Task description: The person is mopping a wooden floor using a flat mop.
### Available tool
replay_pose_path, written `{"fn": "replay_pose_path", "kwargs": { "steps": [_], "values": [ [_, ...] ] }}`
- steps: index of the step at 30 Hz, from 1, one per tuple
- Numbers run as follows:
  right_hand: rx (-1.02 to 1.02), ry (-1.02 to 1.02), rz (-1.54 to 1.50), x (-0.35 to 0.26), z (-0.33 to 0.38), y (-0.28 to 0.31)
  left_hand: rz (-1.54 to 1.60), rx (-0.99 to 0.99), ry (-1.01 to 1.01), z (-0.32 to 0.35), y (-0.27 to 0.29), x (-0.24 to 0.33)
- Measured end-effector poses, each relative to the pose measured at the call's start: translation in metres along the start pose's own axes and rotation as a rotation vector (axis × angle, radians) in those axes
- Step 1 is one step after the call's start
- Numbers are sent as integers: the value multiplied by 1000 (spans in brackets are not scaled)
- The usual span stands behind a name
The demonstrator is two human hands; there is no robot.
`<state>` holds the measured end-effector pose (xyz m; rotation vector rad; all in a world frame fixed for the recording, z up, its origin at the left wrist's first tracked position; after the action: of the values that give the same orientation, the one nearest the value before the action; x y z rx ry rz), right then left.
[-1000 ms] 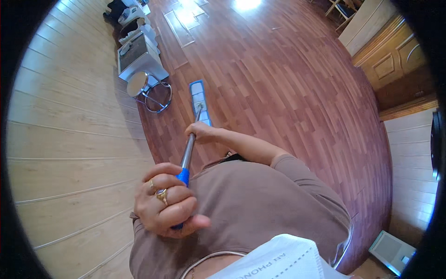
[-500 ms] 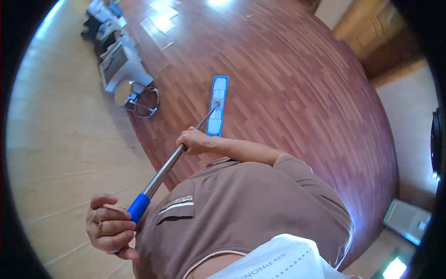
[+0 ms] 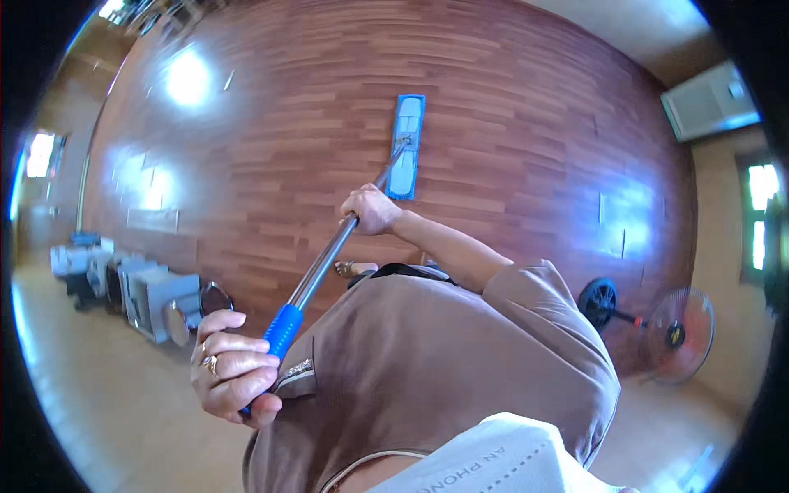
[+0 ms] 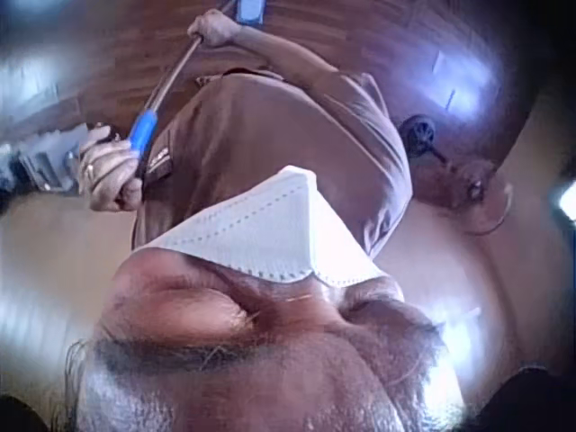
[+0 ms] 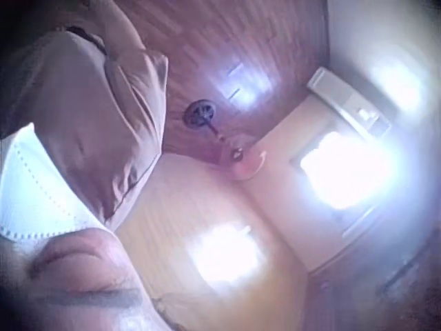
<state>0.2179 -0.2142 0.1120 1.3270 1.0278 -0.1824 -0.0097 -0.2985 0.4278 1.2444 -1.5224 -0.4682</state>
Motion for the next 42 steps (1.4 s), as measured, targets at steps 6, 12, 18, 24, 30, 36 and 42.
{"fn": "replay_pose_path", "kwargs": {
  "steps": [6, 12, 18, 24, 30, 36, 42],
  "values": [
    [269, -350, 83, 44, 95, 42, 216, -225, -342, -80, -20, -58],
    [551, -724, 124, 45, 197, 54, 564, -162, -450, -158, -80, -84],
    [967, -1070, 141, 21, 258, 44, 885, -437, -595, -242, -123, -104],
    [1100, -1387, 156, 3, 274, 3, 1213, -779, -756, -318, -170, -120],
    [1245, -1393, 234, -12, 279, -41, 1422, -1456, -872, -334, -210, -113],
    [1309, -1449, 186, -1, 279, -35, 1272, -1511, -1034, -351, -212, -108],
    [1208, -1359, 221, 23, 290, 11, 1202, -1414, -1109, -382, -196, -99]
  ]
}}
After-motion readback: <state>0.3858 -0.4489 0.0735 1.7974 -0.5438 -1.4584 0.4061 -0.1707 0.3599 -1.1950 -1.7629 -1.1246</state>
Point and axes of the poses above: each hand's wrist, its own z-axis away from the middle knuckle, its own y-axis out of the back of the hand, x = y × z, the point moved 1 cm from there along -z, towards the middle knuckle, and after that the axes turned 12 degrees about -x, right-handed, at the moved point
